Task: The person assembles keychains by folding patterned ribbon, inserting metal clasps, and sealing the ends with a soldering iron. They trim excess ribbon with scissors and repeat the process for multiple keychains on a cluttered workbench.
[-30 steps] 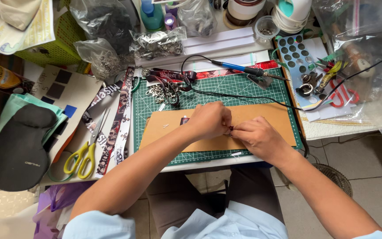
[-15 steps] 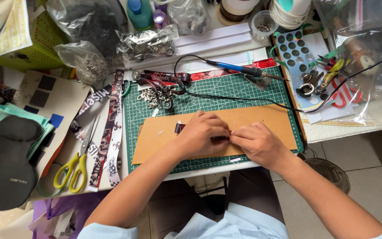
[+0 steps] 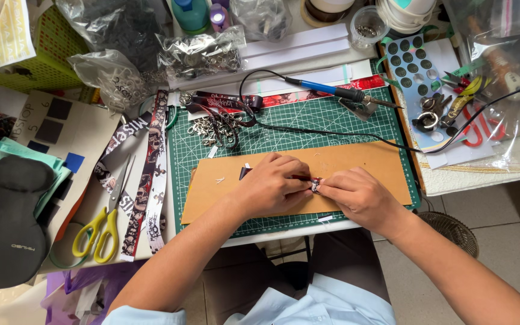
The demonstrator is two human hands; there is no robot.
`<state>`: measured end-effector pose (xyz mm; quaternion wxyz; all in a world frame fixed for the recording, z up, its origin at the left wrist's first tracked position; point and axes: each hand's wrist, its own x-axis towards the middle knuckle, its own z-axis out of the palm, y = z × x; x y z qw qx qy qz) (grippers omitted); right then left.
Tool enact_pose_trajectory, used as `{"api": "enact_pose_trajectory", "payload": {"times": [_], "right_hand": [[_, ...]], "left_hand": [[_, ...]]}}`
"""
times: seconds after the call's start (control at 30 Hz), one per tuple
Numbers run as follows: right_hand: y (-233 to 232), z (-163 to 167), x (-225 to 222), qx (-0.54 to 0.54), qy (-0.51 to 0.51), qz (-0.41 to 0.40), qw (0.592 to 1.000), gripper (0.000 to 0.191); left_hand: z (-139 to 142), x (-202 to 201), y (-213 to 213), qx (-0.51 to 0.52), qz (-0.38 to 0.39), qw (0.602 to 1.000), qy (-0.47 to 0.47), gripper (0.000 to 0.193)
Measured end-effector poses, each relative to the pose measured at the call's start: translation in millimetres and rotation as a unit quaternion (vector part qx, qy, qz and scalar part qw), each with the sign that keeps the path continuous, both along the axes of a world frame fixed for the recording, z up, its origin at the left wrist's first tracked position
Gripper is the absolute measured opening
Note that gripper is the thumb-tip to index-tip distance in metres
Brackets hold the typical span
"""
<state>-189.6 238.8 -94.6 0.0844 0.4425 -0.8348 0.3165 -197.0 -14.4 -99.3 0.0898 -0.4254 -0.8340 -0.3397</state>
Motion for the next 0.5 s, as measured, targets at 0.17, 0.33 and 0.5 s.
{"api": "enact_pose_trajectory", "payload": {"times": [0.17, 0.33, 0.5], "right_hand": [[0.4, 1.7, -2.4, 0.007, 0.010, 0.005, 1.000, 0.029], [-0.7, 3.1, -6.2, 0.030, 0.014, 0.022, 0.999, 0.027], [-0.3, 2.1, -8.7, 0.053, 0.030, 0.030, 0.998, 0.030]], "left_hand": [[-1.0, -2.3, 1.1, -0.012, -0.001, 1.000, 0.027, 0.009], [-0.9, -4.4, -1.2, -0.008, -0.008, 0.999, 0.036, 0.010], [-2.4, -6.0, -5.0, -0.015, -0.017, 0.999, 0.040, 0.013]]}}
